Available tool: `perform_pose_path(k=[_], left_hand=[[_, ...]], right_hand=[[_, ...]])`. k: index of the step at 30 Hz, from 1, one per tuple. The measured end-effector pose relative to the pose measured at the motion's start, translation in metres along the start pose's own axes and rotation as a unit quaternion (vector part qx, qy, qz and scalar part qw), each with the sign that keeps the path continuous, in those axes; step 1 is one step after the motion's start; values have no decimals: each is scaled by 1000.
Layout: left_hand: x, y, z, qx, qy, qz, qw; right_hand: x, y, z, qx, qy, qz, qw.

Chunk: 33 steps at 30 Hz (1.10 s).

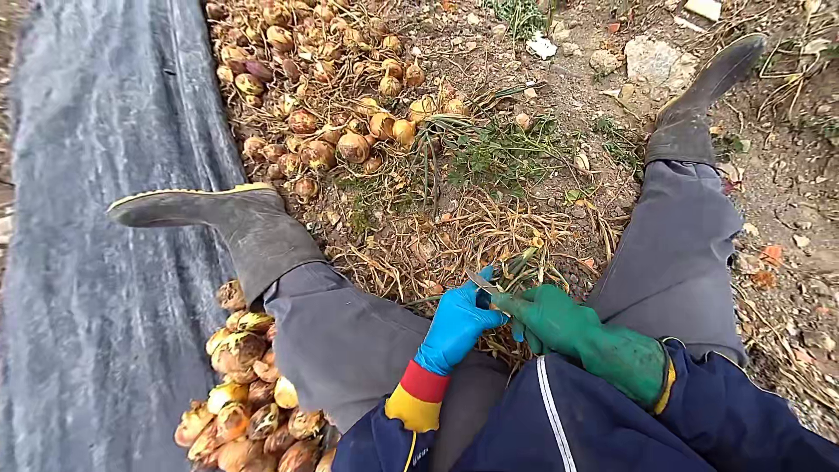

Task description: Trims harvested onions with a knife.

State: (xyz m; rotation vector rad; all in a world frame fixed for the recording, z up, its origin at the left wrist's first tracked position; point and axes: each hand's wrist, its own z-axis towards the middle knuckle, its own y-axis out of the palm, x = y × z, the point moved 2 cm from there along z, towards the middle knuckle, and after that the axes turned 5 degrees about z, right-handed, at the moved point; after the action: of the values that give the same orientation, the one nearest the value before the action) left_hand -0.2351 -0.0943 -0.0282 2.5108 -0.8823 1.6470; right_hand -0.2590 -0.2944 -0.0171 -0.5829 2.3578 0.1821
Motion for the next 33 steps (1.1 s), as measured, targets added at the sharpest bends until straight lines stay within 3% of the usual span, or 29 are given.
perform_pose_path(k=[3, 4, 6, 8, 10, 12, 16, 22, 29, 33], left_hand=[[0, -14, 1, 140, -31, 250, 958], [-4, -21, 3, 176, -51, 276, 944], [-3, -42, 4, 230, -77, 158, 957], [2, -52, -11, 225, -74, -99, 966], [14, -51, -12, 186, -59, -327, 925], [19, -40, -14, 161, -66, -421, 890], [16, -11, -21, 169, -96, -475, 858], [25, 44, -23, 196, -143, -585, 774], [35, 62, -19, 176, -78, -573, 797], [29, 64, -14, 183, -60, -537, 822]], right_hand=[[-10, 4, -20, -42, -59, 36, 997], [-17, 4, -33, -55, -86, 59, 993], [-31, -4, -46, -48, -122, 121, 984], [-31, -7, -45, 0, -110, 161, 981], [-29, -12, -28, 58, -92, 133, 985], [-25, -8, -21, 79, -70, 76, 992], [-23, 0, -18, 82, -60, 24, 995], [-22, 6, -12, 204, -94, -59, 973], [-15, 6, -4, 225, -166, -55, 959], [-12, 5, -2, 201, -151, 2, 968]])
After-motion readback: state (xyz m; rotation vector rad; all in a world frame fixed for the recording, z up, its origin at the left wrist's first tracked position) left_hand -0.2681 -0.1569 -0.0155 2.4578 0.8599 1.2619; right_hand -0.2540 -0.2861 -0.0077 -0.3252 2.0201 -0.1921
